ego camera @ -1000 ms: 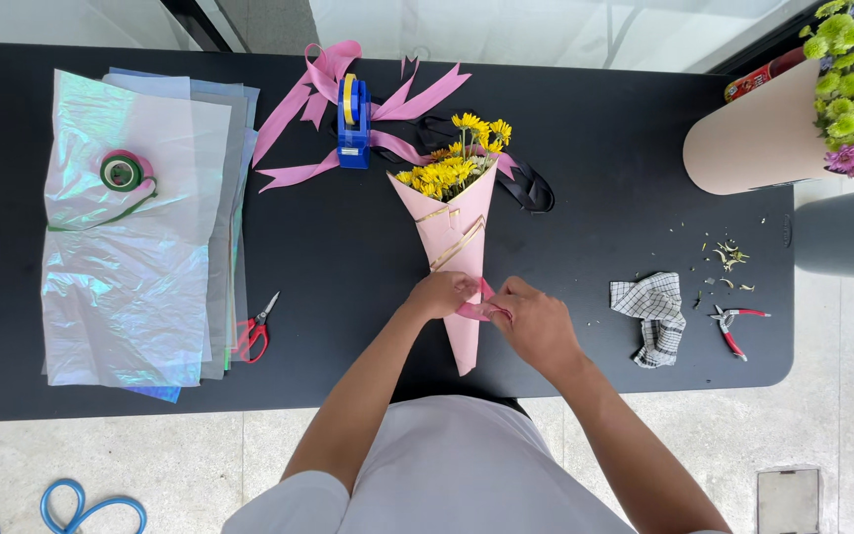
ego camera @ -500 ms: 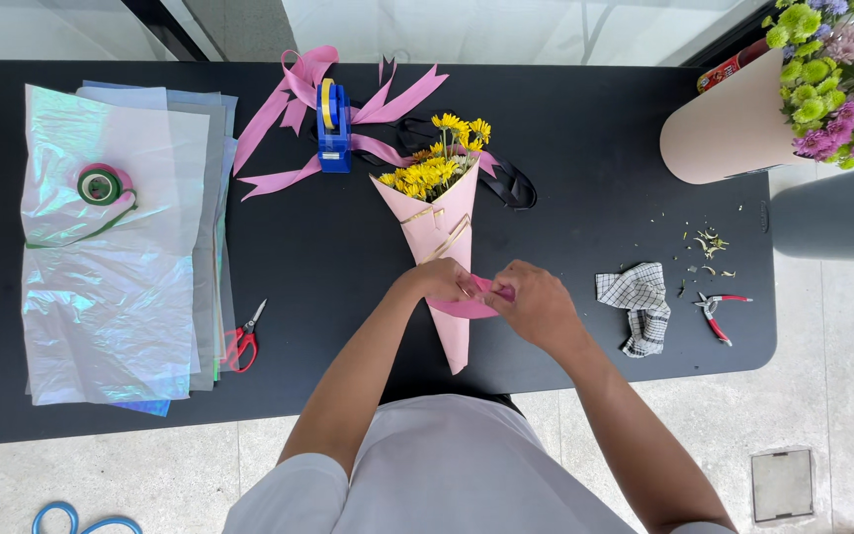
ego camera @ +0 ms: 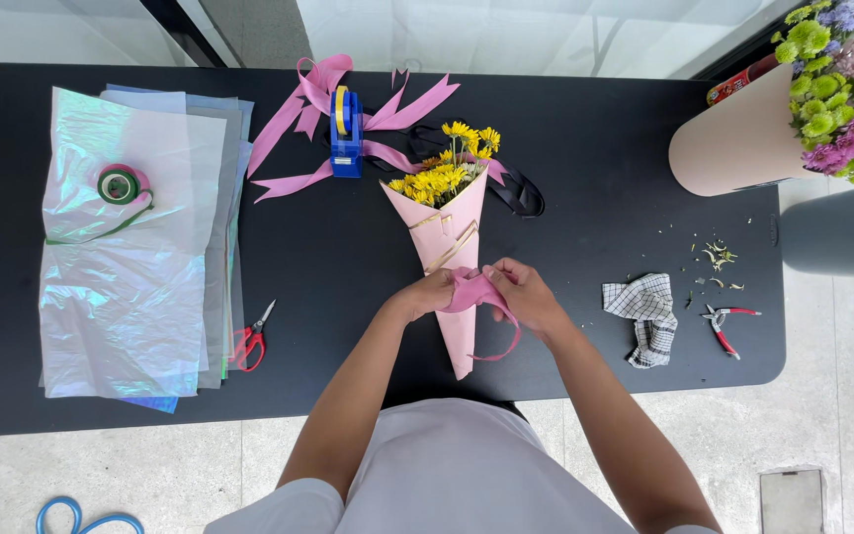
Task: The person ties a pink ribbon around a pre-wrapped bouquet of yellow flowers, securing it with several knots.
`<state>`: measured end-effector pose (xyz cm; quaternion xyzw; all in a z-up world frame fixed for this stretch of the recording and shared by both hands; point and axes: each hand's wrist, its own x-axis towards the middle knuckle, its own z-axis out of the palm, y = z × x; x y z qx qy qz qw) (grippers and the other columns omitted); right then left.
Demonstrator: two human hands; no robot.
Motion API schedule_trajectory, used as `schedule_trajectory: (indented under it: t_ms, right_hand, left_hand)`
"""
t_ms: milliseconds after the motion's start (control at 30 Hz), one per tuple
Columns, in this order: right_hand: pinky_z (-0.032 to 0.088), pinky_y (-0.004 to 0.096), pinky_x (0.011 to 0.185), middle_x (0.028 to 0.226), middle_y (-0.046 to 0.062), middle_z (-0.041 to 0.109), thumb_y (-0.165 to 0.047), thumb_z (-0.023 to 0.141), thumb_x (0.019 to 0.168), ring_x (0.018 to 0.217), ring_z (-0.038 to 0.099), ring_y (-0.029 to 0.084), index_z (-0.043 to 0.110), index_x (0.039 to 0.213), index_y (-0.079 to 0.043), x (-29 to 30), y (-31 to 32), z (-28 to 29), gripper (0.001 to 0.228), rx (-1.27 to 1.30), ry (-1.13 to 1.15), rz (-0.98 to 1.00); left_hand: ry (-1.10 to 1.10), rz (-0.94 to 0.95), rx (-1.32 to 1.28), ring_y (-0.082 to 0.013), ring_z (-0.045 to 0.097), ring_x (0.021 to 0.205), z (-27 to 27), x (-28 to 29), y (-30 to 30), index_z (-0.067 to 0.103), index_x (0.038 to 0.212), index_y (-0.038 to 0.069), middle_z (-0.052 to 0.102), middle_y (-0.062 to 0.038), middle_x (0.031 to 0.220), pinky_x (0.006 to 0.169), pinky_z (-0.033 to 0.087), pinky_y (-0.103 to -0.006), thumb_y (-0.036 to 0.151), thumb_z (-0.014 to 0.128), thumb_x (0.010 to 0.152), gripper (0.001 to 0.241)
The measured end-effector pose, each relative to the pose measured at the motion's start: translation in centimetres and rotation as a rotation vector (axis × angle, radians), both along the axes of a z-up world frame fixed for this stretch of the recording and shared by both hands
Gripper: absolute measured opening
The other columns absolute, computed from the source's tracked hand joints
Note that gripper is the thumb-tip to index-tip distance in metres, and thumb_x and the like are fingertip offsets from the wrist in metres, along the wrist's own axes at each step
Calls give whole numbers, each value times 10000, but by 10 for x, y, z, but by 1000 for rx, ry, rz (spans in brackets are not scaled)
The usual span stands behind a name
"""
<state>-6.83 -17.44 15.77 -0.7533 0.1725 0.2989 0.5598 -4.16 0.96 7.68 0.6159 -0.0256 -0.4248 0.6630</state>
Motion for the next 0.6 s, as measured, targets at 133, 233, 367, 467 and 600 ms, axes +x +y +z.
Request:
schedule_trajectory:
  t_ms: [133, 233, 367, 467, 600]
  right_hand:
    - [557, 274, 432, 724, 137, 667, -153, 537, 1036, 482, 671, 171, 668, 993, -26, -3, 1, -12, 187, 35, 20, -39]
    - [558, 274, 439, 776, 153, 674, -149, 672, 964, 510, 650, 179, 690, 974, -25, -3, 3, -4, 126, -55, -12, 6]
    - [551, 260, 436, 781, 125, 654, -207, 790, 890, 550, 600, 172, 682, 953, -50, -3, -10, -54, 201, -166, -44, 57]
    - [529, 340, 551, 750, 84, 664, -248, 789, 893, 636, 609, 179, 715, 1066, -97, -7, -15, -57, 241, -178, -88, 123]
    - [496, 292, 600, 734, 66, 634, -249, 805, 878, 649, 581, 156, 664, 1264, -98, -12, -21, -56, 437, -110, -63, 192]
  left_hand:
    - [37, 7, 30, -74, 546, 616, 19, -3, 6, 730, 787, 160, 586, 65, 679, 608, 415, -176, 410, 679, 931, 293]
    - [57, -59, 50, -66, 612, 696, 1, -5, 9, 769, 874, 152, 652, 52, 737, 667, 470, -169, 366, 770, 848, 216]
    - [53, -134, 181, -58, 703, 818, -37, -4, 7, 814, 999, 160, 750, 53, 836, 765, 533, -195, 283, 862, 724, 305]
    - [-119, -284, 665, -104, 738, 899, -13, 2, 14, 804, 885, 420, 752, 167, 774, 817, 572, -250, 616, 773, 643, 313]
    - [-254, -98, 885, -243, 768, 892, 24, 7, 29, 818, 958, 304, 796, 86, 867, 796, 618, -352, 437, 694, 742, 282]
